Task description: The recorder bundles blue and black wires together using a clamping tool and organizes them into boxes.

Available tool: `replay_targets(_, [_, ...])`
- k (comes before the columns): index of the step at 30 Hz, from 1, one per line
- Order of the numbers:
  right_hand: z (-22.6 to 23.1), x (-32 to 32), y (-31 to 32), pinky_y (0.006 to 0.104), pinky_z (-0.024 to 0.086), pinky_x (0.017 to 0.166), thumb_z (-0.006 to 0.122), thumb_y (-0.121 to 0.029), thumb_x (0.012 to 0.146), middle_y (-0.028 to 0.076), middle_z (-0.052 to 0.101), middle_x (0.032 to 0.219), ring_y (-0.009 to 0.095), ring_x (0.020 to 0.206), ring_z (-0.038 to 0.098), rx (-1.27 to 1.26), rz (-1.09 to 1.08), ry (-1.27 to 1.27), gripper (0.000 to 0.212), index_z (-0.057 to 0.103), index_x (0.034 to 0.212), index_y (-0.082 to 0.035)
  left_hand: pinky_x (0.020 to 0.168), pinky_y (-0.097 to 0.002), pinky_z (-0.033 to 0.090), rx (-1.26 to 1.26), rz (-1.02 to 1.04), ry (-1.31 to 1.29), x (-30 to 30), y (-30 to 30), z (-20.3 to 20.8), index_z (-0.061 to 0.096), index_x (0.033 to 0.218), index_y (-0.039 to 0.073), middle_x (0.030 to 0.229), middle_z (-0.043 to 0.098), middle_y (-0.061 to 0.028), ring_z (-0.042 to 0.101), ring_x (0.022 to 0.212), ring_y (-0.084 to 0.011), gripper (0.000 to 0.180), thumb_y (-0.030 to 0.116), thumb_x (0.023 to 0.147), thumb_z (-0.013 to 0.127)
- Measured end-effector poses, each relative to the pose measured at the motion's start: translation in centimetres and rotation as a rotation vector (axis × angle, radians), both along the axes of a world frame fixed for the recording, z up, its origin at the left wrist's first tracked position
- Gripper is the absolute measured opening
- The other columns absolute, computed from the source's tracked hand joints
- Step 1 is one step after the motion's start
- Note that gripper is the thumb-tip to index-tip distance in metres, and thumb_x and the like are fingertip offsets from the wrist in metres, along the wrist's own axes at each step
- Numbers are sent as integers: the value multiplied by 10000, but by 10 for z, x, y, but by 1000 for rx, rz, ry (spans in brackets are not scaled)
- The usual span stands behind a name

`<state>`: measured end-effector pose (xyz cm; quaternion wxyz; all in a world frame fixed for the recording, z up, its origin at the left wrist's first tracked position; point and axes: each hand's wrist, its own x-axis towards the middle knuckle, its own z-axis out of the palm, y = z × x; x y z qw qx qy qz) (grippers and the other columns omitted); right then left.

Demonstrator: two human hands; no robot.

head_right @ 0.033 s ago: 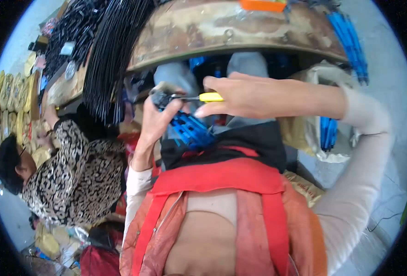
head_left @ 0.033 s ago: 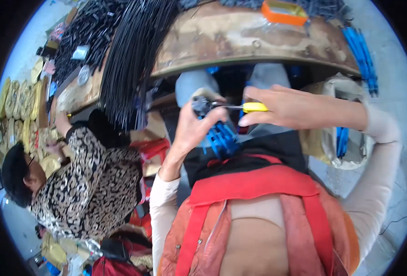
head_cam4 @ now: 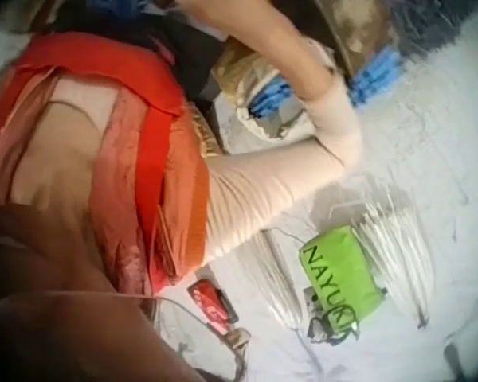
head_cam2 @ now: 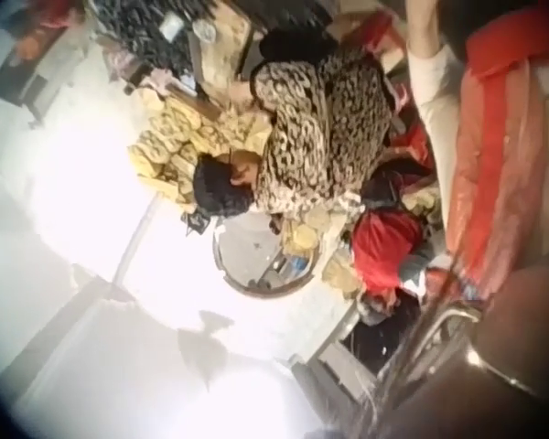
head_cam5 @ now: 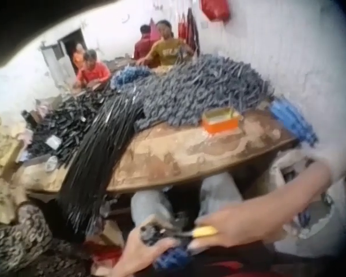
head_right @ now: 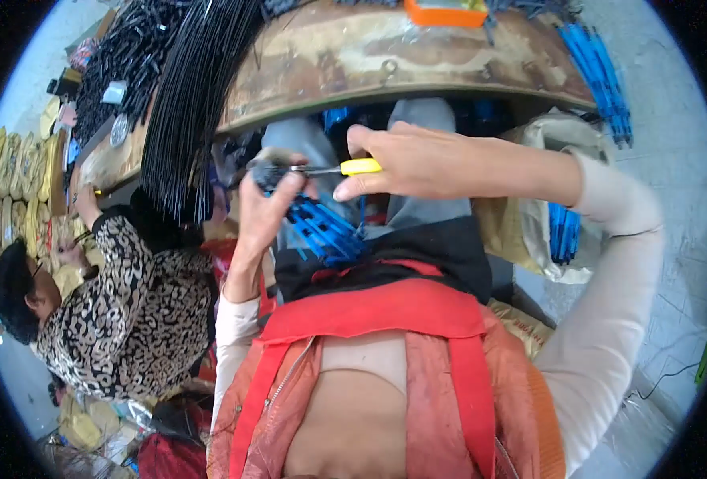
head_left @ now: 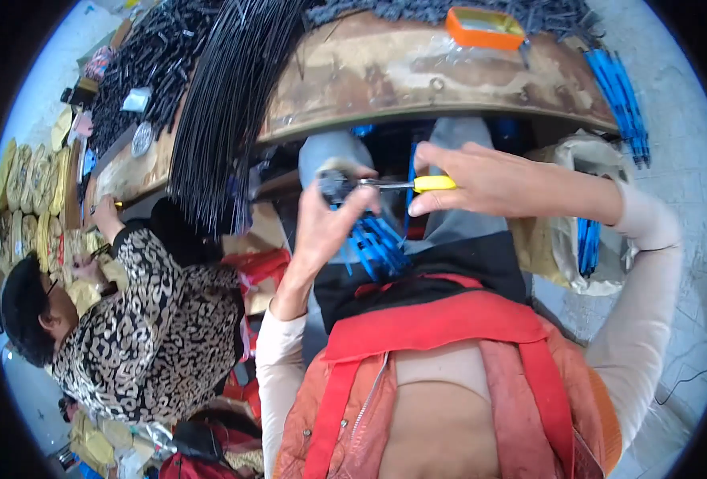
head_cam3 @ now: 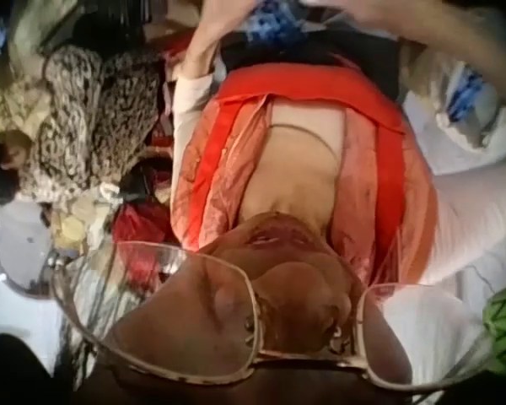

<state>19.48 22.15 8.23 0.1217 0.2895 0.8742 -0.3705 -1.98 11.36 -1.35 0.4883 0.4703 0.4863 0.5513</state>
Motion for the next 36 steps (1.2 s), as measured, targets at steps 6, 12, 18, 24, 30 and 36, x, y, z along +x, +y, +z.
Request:
replay_targets(6, [-80, 61, 104, 470, 479, 741, 596, -482, 895, 205, 647, 893, 404, 836, 618, 688, -375, 63, 488, 538, 1143, -65, 751, -341, 486, 244, 369, -384, -101, -10, 48, 566, 1022, 6, 674, 513, -28, 527, 625, -160, 326, 325, 1006, 497])
replay_targets(12, [-79, 52, 82, 480, 378, 1032, 694, -270, 796, 223, 443, 1387, 383, 1279, 431, 1019, 16, 297, 695, 437, 1415, -86, 951, -403, 486, 221, 575, -912, -58, 30, 61, 521, 1056, -38, 737, 578, -85, 605, 792, -224, 383, 326, 961, 590])
replay_targets(18, [-73, -7, -2, 454, 240, 1142, 829, -193, 723, 173, 365, 1492, 337, 1365, 365, -150, -328, 1493, 756, 477, 1379, -58, 929, -457, 511, -188, 487, -1416, -32, 66, -25, 537, 893, -19, 779, 607, -129, 638, 867, -302, 388, 362, 963, 560])
replay_targets(24, [-90, -2, -8, 311, 466, 895, 875, -77, 640, 56, 600, 1102, 145, 1021, 580, -309, -514, 1556, 621, 553, 1168, -21, 883, -460, 527, -340, 194, -1124, 40, 61, -44, 596, 1014, 21, 860, 646, -115, 639, 1010, -325, 394, 398, 993, 483])
replay_targets(30, [-50, 3, -35, 264, 498, 823, 866, -51, 668, 44, 631, 1000, 123, 943, 616, -602, -511, 1475, 590, 540, 1159, -27, 948, -381, 454, -299, 364, -747, 8, 5, -126, 606, 1181, 47, 1128, 635, -110, 578, 1124, -218, 332, 307, 986, 540])
replay_targets(36, [-101, 14, -80, 298, 466, 872, 816, -112, 720, 47, 604, 984, 129, 958, 584, -892, -541, 869, 573, 526, 1200, 7, 897, -293, 490, -294, -328, -468, 5, -56, -51, 608, 1170, 4, 1071, 653, -40, 608, 987, -131, 326, 99, 865, 677])
